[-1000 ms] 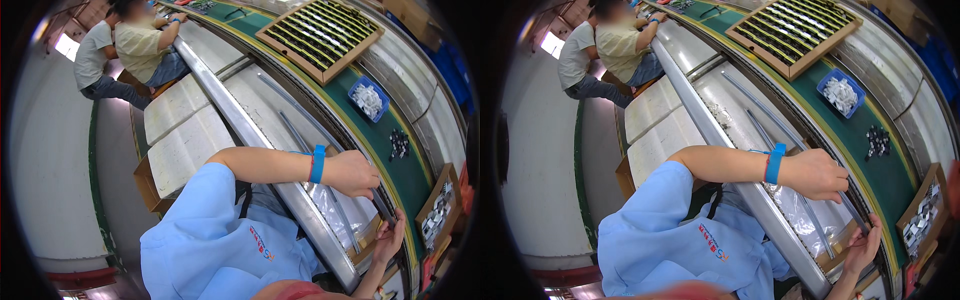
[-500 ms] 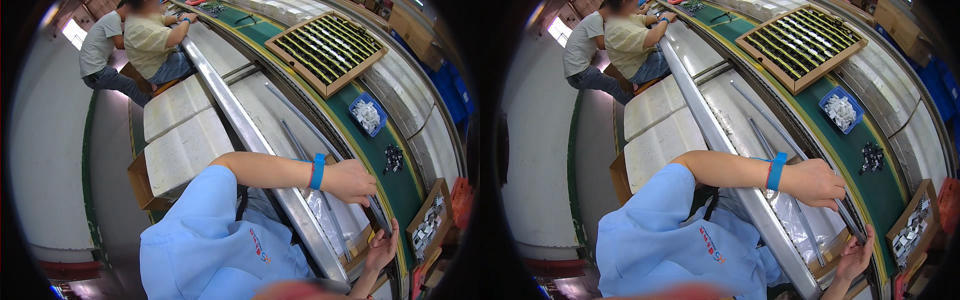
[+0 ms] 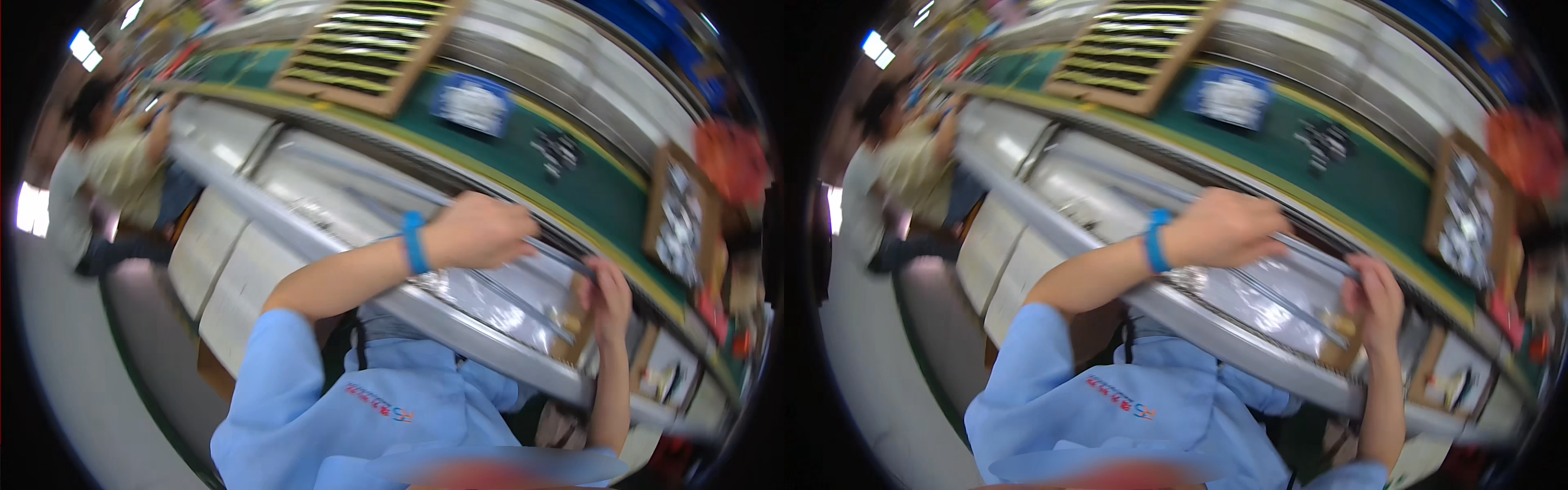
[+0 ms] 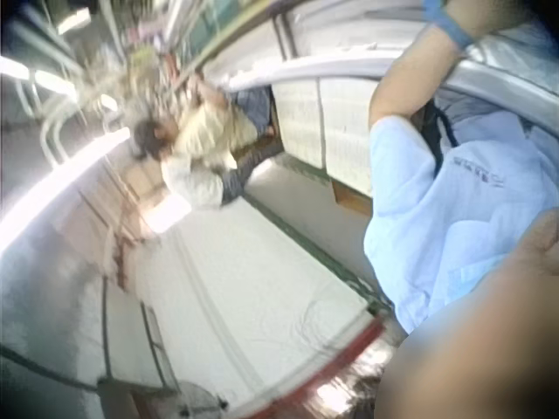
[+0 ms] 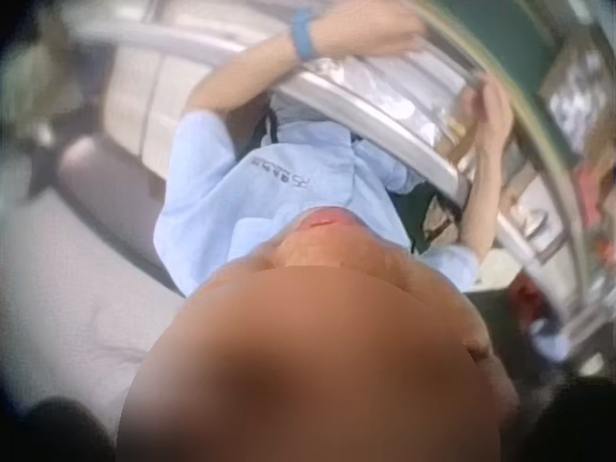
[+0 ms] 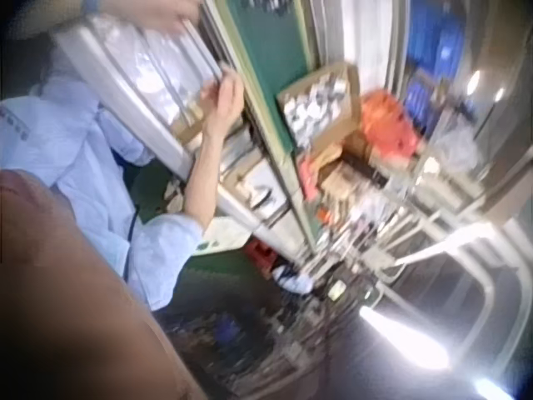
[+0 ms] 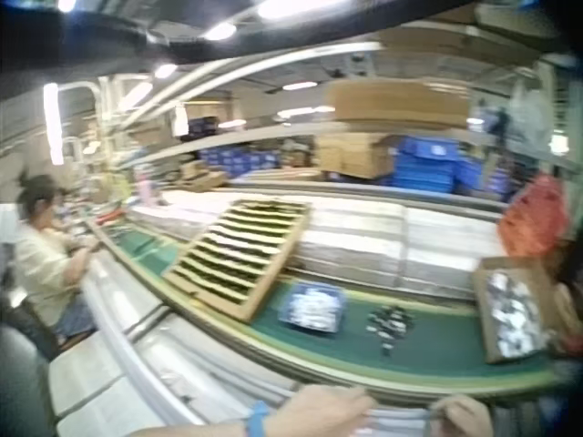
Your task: Manually assemble electronic components and IC chips into housing or rails on a production line.
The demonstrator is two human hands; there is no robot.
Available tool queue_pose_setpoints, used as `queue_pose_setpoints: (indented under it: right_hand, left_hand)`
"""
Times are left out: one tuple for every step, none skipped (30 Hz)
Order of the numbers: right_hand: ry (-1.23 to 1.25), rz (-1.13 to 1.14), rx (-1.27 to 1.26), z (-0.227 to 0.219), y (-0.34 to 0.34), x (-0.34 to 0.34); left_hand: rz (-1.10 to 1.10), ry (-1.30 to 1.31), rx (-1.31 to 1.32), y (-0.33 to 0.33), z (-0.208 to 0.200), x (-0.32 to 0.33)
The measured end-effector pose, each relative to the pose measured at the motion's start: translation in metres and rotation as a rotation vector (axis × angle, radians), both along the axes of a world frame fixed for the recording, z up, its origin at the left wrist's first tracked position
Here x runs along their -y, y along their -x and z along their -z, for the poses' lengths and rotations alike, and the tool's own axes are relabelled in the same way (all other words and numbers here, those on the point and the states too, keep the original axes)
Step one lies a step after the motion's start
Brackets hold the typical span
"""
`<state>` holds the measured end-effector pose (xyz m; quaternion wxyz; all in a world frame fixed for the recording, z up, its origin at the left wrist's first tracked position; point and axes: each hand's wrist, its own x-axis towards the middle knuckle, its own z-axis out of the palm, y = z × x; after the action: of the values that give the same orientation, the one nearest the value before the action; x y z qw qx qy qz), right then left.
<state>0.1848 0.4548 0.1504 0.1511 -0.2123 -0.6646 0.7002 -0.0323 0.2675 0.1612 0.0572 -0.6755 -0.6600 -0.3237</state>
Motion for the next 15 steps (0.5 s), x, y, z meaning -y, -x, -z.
queue_pose_setpoints:
  right_hand:
    - [0.037,-0.037,0.016,-0.002,0.004,0.000]
    - [0.042,-0.058,-0.003,-0.004,0.006,0.000]
    - [0.034,-0.059,0.022,-0.007,0.010,0.000]
    - [0.054,-0.010,0.002,-0.007,0.006,-0.003]
    - [0.069,0.035,-0.022,-0.008,-0.001,-0.007]
    - [0.063,0.069,-0.021,-0.015,-0.005,-0.008]
    - [0.061,0.081,-0.020,-0.018,-0.007,-0.009]
    - [0.050,0.123,-0.012,-0.019,-0.009,-0.009]
    - [0.068,0.102,-0.043,-0.016,-0.013,-0.010]
    - [0.090,0.063,-0.077,-0.014,-0.013,-0.009]
    - [0.082,0.087,-0.073,-0.012,-0.015,-0.006]
    - [0.083,0.008,-0.070,-0.011,-0.015,-0.003]
    - [0.085,-0.073,-0.067,-0.010,-0.015,-0.002]
    - [0.077,-0.060,-0.066,-0.010,-0.015,-0.003]
    - [0.077,-0.078,-0.067,-0.009,-0.014,-0.003]
  left_hand:
    - [-0.013,0.053,-0.010,0.002,-0.003,0.003]
    - [-0.026,0.060,0.010,0.000,-0.011,0.006]
    - [-0.030,0.077,0.011,0.001,-0.014,0.008]
    - [-0.007,0.056,0.025,-0.002,-0.013,0.002]
    - [0.012,0.035,0.039,-0.007,-0.013,-0.005]
    - [0.013,0.043,0.042,-0.010,-0.015,-0.007]
    - [-0.008,0.055,0.043,-0.012,-0.015,-0.007]
    - [0.035,0.046,0.051,-0.015,-0.017,-0.006]
    - [0.015,0.050,0.054,-0.018,-0.018,-0.008]
    - [-0.022,0.058,0.053,-0.019,-0.018,-0.007]
    - [0.002,0.051,0.058,-0.021,-0.017,-0.008]
    - [-0.003,0.063,0.055,-0.021,-0.017,-0.008]
    - [-0.010,0.075,0.051,-0.021,-0.016,-0.008]
    - [-0.007,0.082,0.050,-0.021,-0.016,-0.009]
    - [0.001,0.079,0.050,-0.021,-0.016,-0.008]
